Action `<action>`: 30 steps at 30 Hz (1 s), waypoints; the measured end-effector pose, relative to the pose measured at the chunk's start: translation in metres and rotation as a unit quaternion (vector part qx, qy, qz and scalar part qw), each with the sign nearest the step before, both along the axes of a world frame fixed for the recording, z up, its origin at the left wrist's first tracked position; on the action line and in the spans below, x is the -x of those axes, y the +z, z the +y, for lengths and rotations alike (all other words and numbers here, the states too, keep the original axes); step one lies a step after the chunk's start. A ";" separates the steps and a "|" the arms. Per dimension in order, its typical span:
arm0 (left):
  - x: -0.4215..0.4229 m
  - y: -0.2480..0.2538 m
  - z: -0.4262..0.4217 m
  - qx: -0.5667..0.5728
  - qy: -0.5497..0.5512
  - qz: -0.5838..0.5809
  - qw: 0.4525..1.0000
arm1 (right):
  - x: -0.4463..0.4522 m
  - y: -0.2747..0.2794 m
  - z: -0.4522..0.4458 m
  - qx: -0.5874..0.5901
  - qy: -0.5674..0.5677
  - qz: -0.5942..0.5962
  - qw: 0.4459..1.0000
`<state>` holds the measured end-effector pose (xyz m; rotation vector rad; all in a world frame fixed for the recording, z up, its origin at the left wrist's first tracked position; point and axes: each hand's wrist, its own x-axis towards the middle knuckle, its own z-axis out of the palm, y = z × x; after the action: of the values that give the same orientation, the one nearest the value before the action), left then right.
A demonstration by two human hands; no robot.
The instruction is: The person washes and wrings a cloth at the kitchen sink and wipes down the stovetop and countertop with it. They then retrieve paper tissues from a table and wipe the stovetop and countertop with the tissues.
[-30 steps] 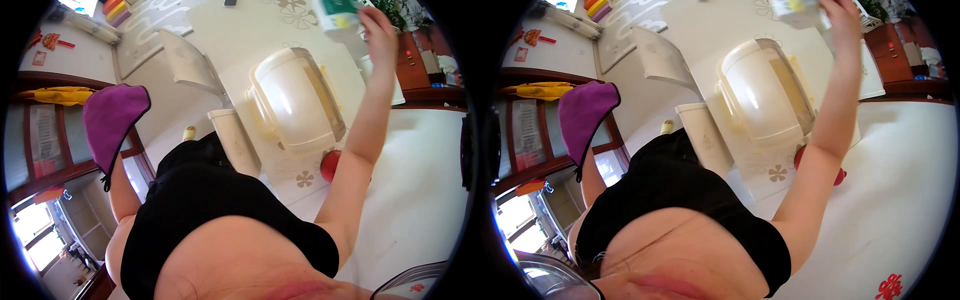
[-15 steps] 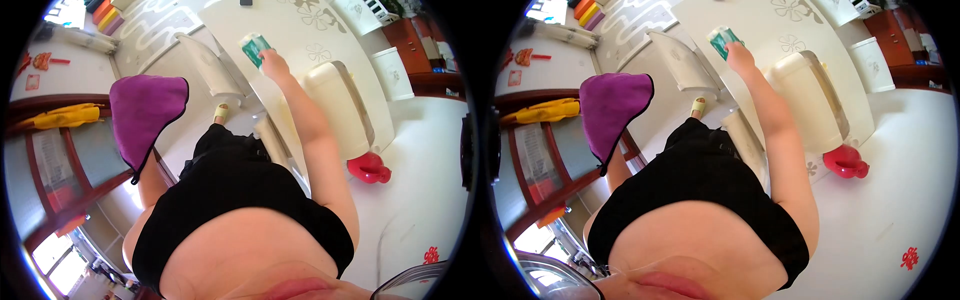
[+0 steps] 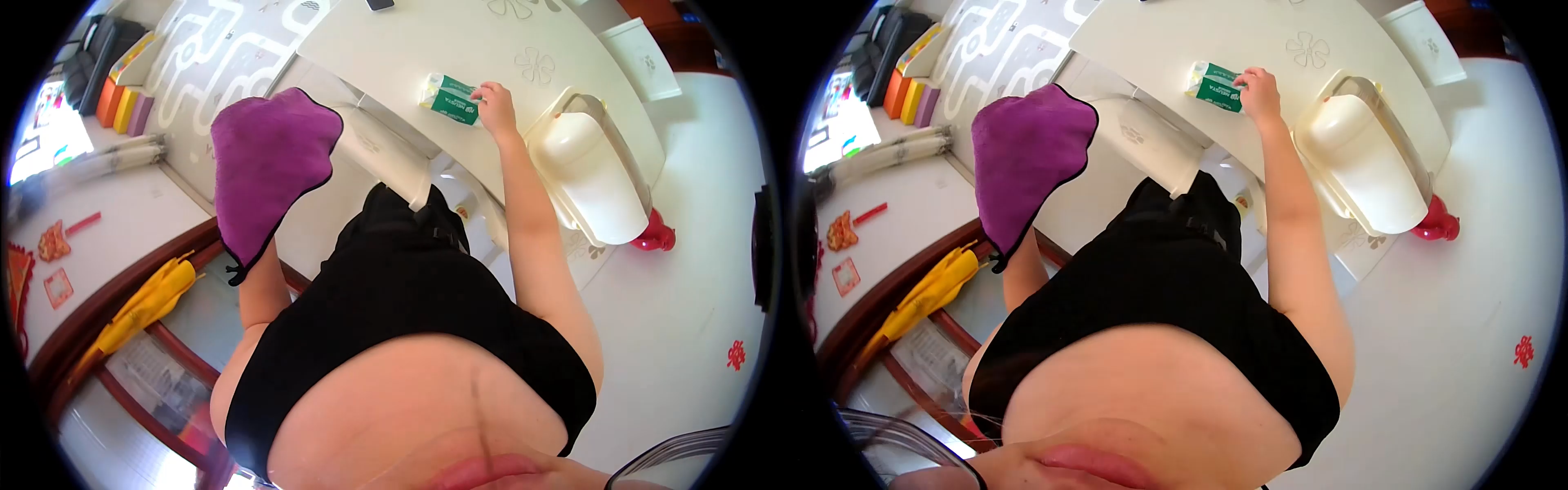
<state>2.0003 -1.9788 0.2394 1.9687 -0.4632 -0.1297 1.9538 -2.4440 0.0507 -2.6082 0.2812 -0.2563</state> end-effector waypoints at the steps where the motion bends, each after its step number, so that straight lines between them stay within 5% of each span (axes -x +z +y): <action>1: -0.009 -0.003 0.000 -0.001 -0.009 0.000 1.000 | -0.002 0.001 0.004 0.043 0.003 0.030 0.999; 5: -0.031 -0.011 0.001 0.005 -0.035 0.010 0.999 | -0.015 0.006 0.018 0.079 -0.006 0.181 0.980; 14: -0.055 -0.022 -0.001 0.001 -0.063 0.017 0.998 | -0.041 0.015 0.017 0.080 -0.054 0.281 0.955; 17: -0.058 -0.025 -0.004 -0.001 -0.069 0.015 0.997 | -0.033 0.087 0.024 0.009 -0.081 0.050 0.995; 18: -0.059 -0.025 -0.004 0.000 -0.069 0.014 0.997 | -0.030 0.111 0.018 -0.139 -0.084 0.054 0.985; 19: -0.058 -0.026 -0.005 -0.004 -0.070 0.015 0.997 | -0.023 0.131 0.010 -0.284 -0.086 0.057 0.953; 21: -0.059 -0.027 -0.006 -0.009 -0.071 0.013 0.997 | 0.002 0.160 -0.006 -0.629 -0.027 -0.030 0.776; 25: -0.058 -0.027 -0.007 -0.021 -0.071 0.002 0.997 | 0.018 0.131 -0.020 -0.769 0.147 -0.090 0.616; 27: -0.058 -0.027 -0.007 -0.027 -0.071 -0.005 0.997 | 0.001 0.127 0.007 -0.453 0.050 0.029 0.890; 28: -0.057 -0.027 -0.007 -0.032 -0.068 -0.008 0.997 | -0.006 0.099 0.011 -0.208 0.068 0.050 0.974; 30: -0.056 -0.026 -0.006 -0.040 -0.066 -0.014 0.997 | -0.011 0.054 0.026 -0.060 0.051 0.102 0.992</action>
<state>2.0560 -1.9847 0.2131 2.0198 -0.6143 -0.2069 1.9651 -2.4175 0.1044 -2.5211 0.2243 0.0625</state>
